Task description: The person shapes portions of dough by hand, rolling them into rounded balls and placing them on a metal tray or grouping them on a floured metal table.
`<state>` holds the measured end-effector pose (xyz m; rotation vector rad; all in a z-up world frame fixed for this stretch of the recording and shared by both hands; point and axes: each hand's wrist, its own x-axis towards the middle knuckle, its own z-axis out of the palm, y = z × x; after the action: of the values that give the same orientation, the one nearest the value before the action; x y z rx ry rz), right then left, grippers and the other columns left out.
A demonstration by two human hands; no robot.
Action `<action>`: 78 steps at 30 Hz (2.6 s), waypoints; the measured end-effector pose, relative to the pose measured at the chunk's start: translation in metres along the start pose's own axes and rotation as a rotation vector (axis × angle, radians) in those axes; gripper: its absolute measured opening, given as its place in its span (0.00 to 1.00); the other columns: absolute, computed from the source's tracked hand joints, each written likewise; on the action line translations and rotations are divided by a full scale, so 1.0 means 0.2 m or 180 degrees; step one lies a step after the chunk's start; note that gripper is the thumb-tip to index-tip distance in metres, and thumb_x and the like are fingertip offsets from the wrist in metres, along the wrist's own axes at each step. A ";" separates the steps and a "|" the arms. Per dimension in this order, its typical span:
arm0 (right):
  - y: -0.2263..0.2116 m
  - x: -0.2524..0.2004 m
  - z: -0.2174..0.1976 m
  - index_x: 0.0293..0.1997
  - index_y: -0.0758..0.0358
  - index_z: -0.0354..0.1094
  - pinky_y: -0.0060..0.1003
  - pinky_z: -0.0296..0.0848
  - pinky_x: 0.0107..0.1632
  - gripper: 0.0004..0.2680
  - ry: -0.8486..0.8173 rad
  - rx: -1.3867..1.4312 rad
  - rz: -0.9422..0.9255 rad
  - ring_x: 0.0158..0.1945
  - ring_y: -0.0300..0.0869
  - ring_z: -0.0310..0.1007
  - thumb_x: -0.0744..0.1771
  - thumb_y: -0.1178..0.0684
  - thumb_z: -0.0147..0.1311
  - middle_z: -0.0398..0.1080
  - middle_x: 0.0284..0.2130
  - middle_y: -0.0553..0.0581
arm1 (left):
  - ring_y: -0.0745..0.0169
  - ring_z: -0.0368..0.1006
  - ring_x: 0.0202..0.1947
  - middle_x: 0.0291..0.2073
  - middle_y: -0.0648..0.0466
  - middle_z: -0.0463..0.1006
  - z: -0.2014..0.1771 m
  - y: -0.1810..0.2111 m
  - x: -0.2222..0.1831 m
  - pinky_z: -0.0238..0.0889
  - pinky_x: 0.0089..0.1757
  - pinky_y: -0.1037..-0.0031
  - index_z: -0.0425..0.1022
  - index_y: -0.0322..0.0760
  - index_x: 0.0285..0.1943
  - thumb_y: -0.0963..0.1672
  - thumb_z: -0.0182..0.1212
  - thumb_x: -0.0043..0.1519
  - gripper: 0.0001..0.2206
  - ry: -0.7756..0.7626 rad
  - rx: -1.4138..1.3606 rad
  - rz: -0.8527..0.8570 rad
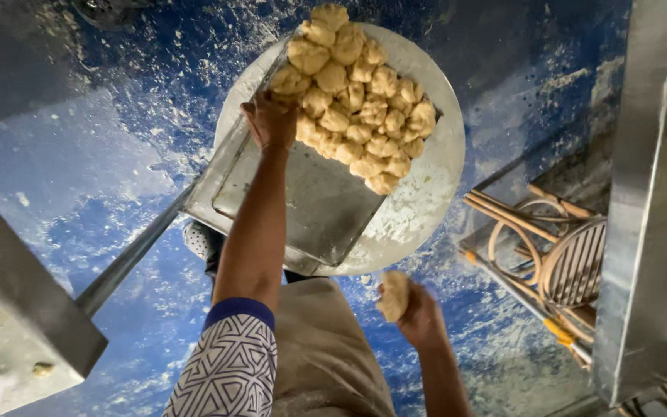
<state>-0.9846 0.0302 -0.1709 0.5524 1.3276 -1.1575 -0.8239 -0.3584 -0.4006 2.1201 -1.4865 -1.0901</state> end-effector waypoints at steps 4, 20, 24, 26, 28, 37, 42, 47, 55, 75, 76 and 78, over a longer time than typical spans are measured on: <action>0.02 0.03 -0.01 0.59 0.66 0.68 0.46 0.77 0.42 0.16 -0.0805 0.0492 0.0084 0.42 0.50 0.74 0.73 0.43 0.50 0.73 0.43 0.66 | 0.43 0.69 0.49 0.48 0.42 0.68 0.03 0.15 -0.05 0.67 0.49 0.55 0.70 0.40 0.52 0.49 0.79 0.42 0.30 0.0508 0.0031 -0.0416; 0.17 0.10 0.14 0.47 0.62 0.66 0.29 0.67 0.18 0.09 -0.0852 0.0213 0.0139 0.24 0.39 0.70 0.69 0.49 0.58 0.73 0.35 0.61 | 0.47 0.78 0.34 0.37 0.44 0.77 -0.32 -0.17 -0.15 0.80 0.37 0.54 0.69 0.33 0.45 0.37 0.56 0.55 0.10 -0.0234 -0.4855 -0.1119; 0.20 0.02 0.35 0.40 0.64 0.69 0.31 0.60 0.14 0.08 -0.0163 -0.1370 -0.0486 0.15 0.36 0.63 0.69 0.49 0.59 0.68 0.21 0.53 | 0.47 0.76 0.42 0.48 0.38 0.77 -0.73 -0.09 -0.34 0.76 0.44 0.59 0.64 0.40 0.63 0.41 0.55 0.62 0.19 -0.0935 -0.5297 -0.0730; 0.19 -0.08 0.56 0.38 0.61 0.71 0.31 0.60 0.14 0.07 -0.0123 -0.2020 -0.0944 0.15 0.35 0.65 0.67 0.48 0.57 0.67 0.20 0.49 | 0.51 0.75 0.52 0.56 0.43 0.77 -0.93 -0.07 -0.50 0.71 0.47 0.67 0.60 0.33 0.75 0.46 0.56 0.67 0.26 -0.1483 -0.5260 -0.0590; 0.19 -0.20 0.81 0.35 0.63 0.71 0.31 0.57 0.14 0.13 -0.0089 -0.2300 -0.0925 0.13 0.36 0.63 0.70 0.43 0.52 0.65 0.17 0.52 | 0.60 0.72 0.57 0.60 0.50 0.75 -1.19 -0.03 -0.66 0.68 0.51 0.72 0.57 0.36 0.78 0.50 0.57 0.69 0.30 -0.1819 -0.4918 0.0933; 0.60 -0.61 1.48 0.34 0.66 0.75 0.33 0.61 0.17 0.14 -0.1003 -0.4049 -0.1645 0.15 0.36 0.65 0.63 0.43 0.65 0.71 0.16 0.53 | 0.66 0.79 0.38 0.41 0.44 0.84 -2.10 0.04 -1.38 0.74 0.42 0.73 0.80 0.34 0.54 0.43 0.66 0.61 0.13 -0.0117 -0.1544 0.1234; 0.89 -0.75 1.46 0.36 0.66 0.77 0.33 0.62 0.17 0.16 -0.1212 -0.3987 -0.1564 0.16 0.36 0.66 0.63 0.40 0.63 0.70 0.17 0.54 | 0.69 0.81 0.32 0.34 0.45 0.86 -2.36 -0.19 -1.42 0.74 0.37 0.73 0.82 0.31 0.49 0.45 0.68 0.66 0.10 -0.0401 -0.1583 0.0688; 1.04 -0.87 1.51 0.41 0.58 0.76 0.34 0.65 0.18 0.15 -0.0894 -0.4203 -0.1934 0.17 0.36 0.69 0.62 0.38 0.60 0.74 0.19 0.51 | 0.68 0.77 0.37 0.39 0.47 0.83 -2.57 -0.48 -1.56 0.73 0.37 0.72 0.72 0.27 0.61 0.39 0.66 0.56 0.22 -0.1122 -0.2210 0.1224; 1.26 -0.89 1.48 0.27 0.66 0.69 0.36 0.62 0.20 0.21 -0.1120 -0.3845 -0.2414 0.18 0.38 0.62 0.70 0.36 0.55 0.64 0.15 0.53 | 0.69 0.76 0.37 0.40 0.50 0.83 -2.66 -0.92 -1.54 0.74 0.39 0.73 0.78 0.27 0.54 0.39 0.67 0.60 0.14 -0.1509 -0.3332 0.0922; 1.17 -1.26 1.72 0.75 0.55 0.54 0.54 0.72 0.66 0.24 -0.4486 -0.0937 0.0282 0.67 0.58 0.65 0.69 0.56 0.59 0.61 0.68 0.67 | 0.63 0.77 0.47 0.48 0.49 0.83 -2.78 -0.60 -1.65 0.72 0.49 0.70 0.75 0.26 0.60 0.38 0.63 0.63 0.16 -0.1776 -0.3559 0.1168; 1.18 -1.23 1.71 0.75 0.56 0.55 0.51 0.73 0.64 0.25 -0.4170 -0.1356 -0.0072 0.65 0.56 0.66 0.68 0.59 0.60 0.62 0.65 0.67 | 0.62 0.77 0.46 0.48 0.48 0.82 -2.75 -0.58 -1.64 0.72 0.48 0.69 0.74 0.26 0.61 0.38 0.63 0.61 0.18 -0.1844 -0.3517 0.1104; 1.21 -1.13 1.72 0.77 0.58 0.56 0.46 0.74 0.62 0.29 -0.3524 -0.2167 -0.0737 0.62 0.51 0.68 0.66 0.64 0.63 0.65 0.60 0.67 | 0.60 0.75 0.50 0.52 0.47 0.81 -2.76 -0.59 -1.65 0.69 0.51 0.68 0.71 0.28 0.65 0.37 0.60 0.60 0.21 -0.1856 -0.3187 0.1286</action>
<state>-0.5805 -0.0979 0.0478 -0.6904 0.7021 -0.8627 -0.3915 -0.0981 0.0145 0.8221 -1.0885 -1.8349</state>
